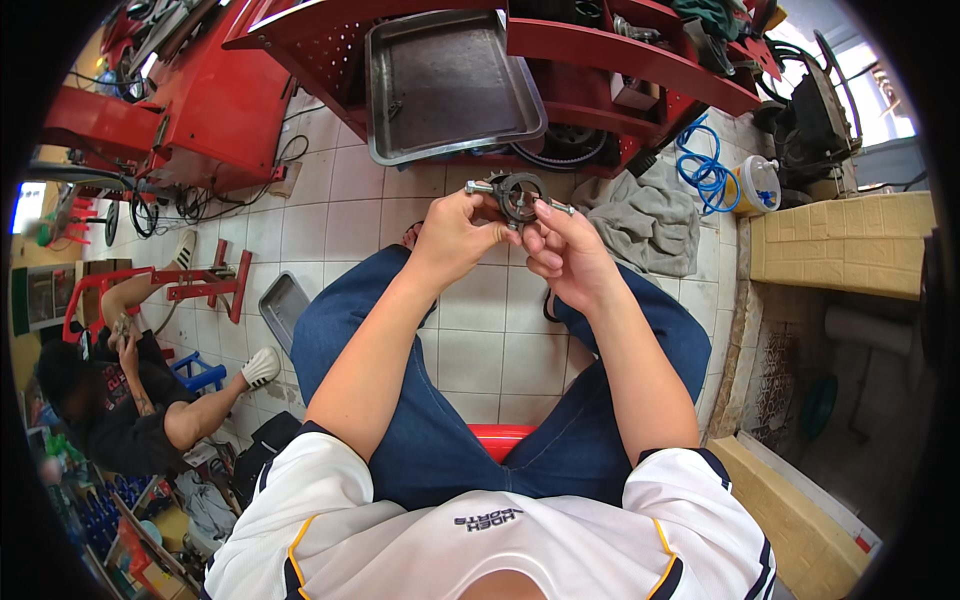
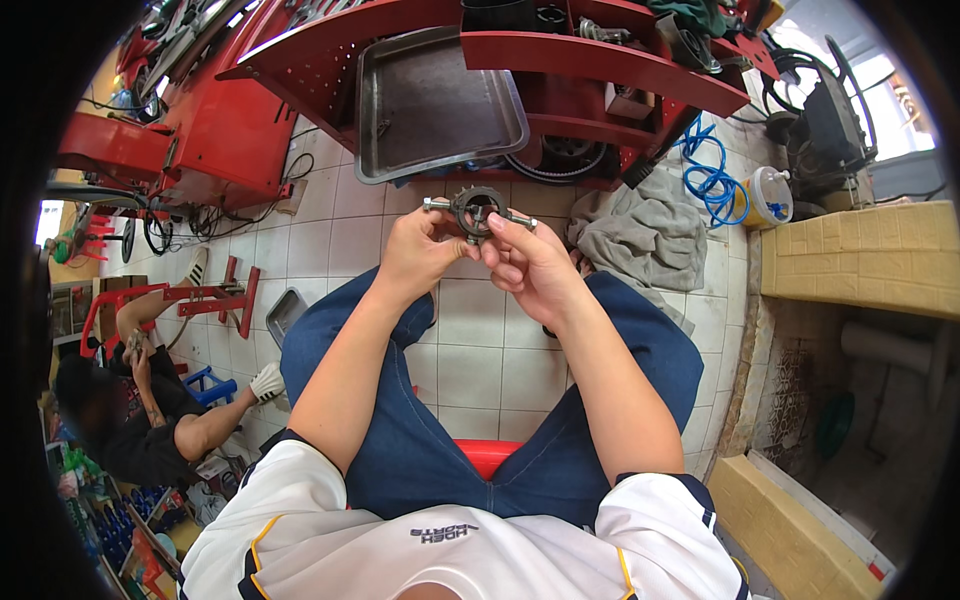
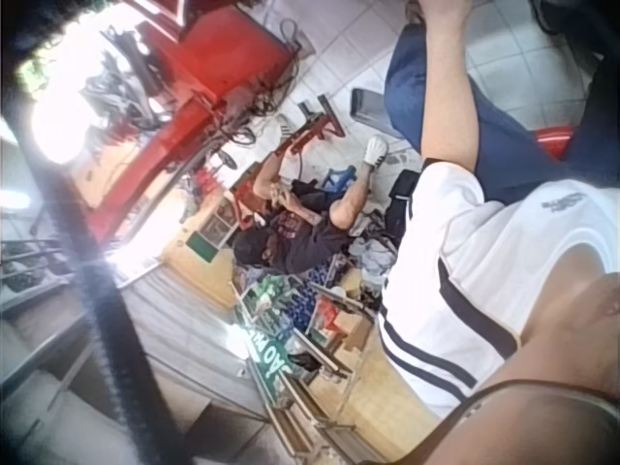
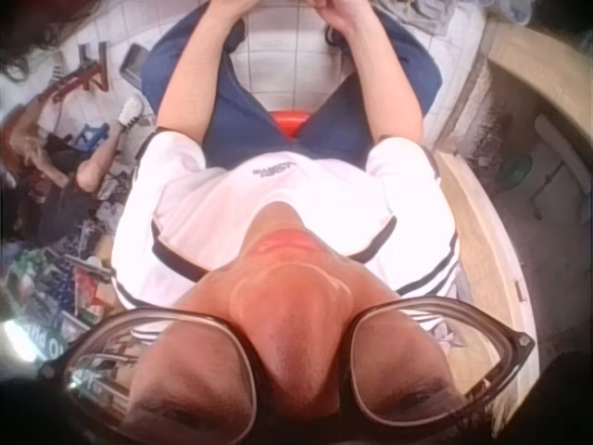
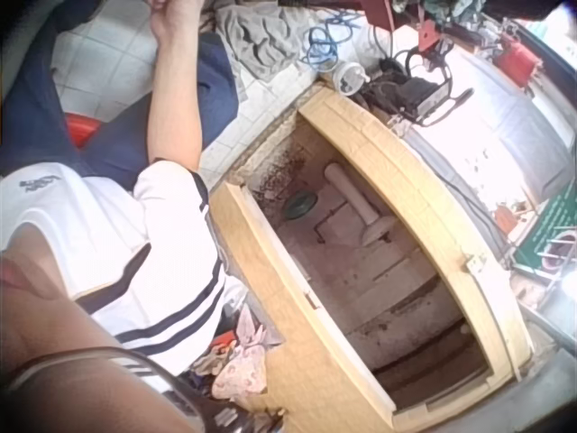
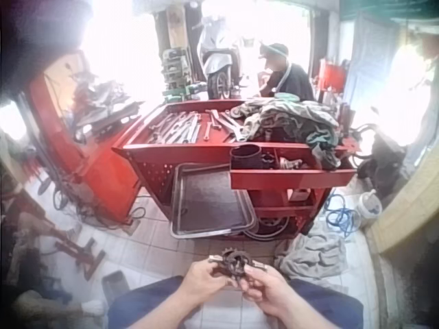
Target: The person sits on the floor and assembles a mechanical component, likely a carburetor, using a screwdriver. They insert a screw into the component and tighten it, then inspect the assembly by rotating it in their hands.
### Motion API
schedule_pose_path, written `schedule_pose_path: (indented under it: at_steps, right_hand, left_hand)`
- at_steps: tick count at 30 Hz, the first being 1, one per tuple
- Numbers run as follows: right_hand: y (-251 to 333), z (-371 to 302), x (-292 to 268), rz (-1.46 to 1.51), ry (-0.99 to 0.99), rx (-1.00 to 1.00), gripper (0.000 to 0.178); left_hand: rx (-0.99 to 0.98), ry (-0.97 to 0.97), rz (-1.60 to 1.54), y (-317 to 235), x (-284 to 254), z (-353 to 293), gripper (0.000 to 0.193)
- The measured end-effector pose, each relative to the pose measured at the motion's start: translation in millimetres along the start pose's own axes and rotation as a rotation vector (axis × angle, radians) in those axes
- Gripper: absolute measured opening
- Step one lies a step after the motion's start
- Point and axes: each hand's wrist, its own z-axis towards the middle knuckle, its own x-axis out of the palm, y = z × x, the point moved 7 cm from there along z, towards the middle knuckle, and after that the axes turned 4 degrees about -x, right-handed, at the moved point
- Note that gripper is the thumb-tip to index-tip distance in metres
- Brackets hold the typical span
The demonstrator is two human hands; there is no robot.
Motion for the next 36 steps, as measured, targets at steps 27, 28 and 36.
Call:
schedule_pose_path:
  at_steps: [27,28,36]
  right_hand:
    - [3,2,-5,-0.081,-0.03,-0.016,0.027]
    - [5,3,-7,-0.112,-0.054,-0.032,0.029]
    - [17,5,-24,-0.227,-0.161,-0.154,0.035]
  left_hand:
    - [-0.031,0.058,-0.036,3,1,0,0.04]
    - [-0.022,0.087,-0.067,1,3,0,0.043]
    - [0.02,0.151,-0.226,0,7,-2,0.043]
